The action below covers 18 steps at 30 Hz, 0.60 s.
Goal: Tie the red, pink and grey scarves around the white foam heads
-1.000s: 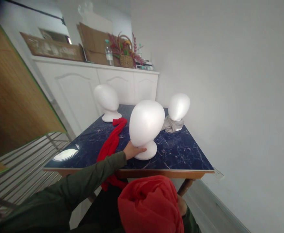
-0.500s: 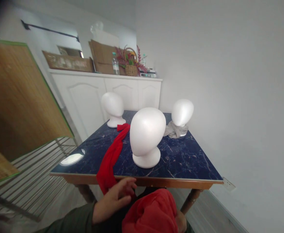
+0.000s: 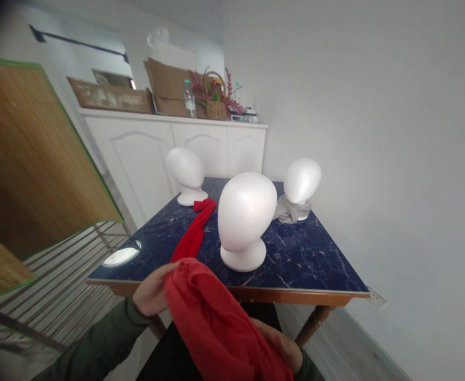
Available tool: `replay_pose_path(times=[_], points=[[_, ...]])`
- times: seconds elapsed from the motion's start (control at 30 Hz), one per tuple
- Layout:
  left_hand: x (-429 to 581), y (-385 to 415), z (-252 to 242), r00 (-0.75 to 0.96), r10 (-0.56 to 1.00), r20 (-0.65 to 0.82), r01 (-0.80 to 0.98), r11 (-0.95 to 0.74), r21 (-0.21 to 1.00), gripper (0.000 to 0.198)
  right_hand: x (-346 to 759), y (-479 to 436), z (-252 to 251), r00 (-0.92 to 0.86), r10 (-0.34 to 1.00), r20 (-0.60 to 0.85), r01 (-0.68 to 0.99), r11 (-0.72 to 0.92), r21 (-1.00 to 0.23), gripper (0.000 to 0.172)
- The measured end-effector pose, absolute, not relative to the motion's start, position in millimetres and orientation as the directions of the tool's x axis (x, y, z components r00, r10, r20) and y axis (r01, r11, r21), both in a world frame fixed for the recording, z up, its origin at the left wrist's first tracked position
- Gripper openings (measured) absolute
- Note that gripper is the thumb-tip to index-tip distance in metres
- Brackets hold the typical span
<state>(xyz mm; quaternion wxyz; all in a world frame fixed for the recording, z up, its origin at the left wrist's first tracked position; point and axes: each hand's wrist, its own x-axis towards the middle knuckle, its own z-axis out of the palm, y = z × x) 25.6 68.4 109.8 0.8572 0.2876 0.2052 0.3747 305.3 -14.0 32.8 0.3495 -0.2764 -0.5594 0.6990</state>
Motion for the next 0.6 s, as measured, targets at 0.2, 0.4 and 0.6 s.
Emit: replay_pose_path(times=[0.2, 0.4, 0.6], points=[[19.5, 83.3, 128.3, 0.479, 0.877, -0.028, -0.67, 0.387, 0.634, 0.027, 291.0, -16.2, 18.7, -0.721, 0.69, -0.054, -0.242, -0.324, -0.914, 0.081], [18.8, 84.2, 125.8, 0.445, 0.891, -0.087, -0.586, 0.364, 0.724, 0.024, 282.4, -6.8, 27.3, -0.786, 0.615, -0.057, -0.192, -0.33, -0.924, 0.085], [4.4, 77.9, 142.1, 0.507, 0.856, -0.1, -0.367, 0.32, 0.873, 0.043, 318.1, 9.4, 34.2, -0.581, 0.796, -0.17, 0.14, -0.109, -0.984, 0.051]])
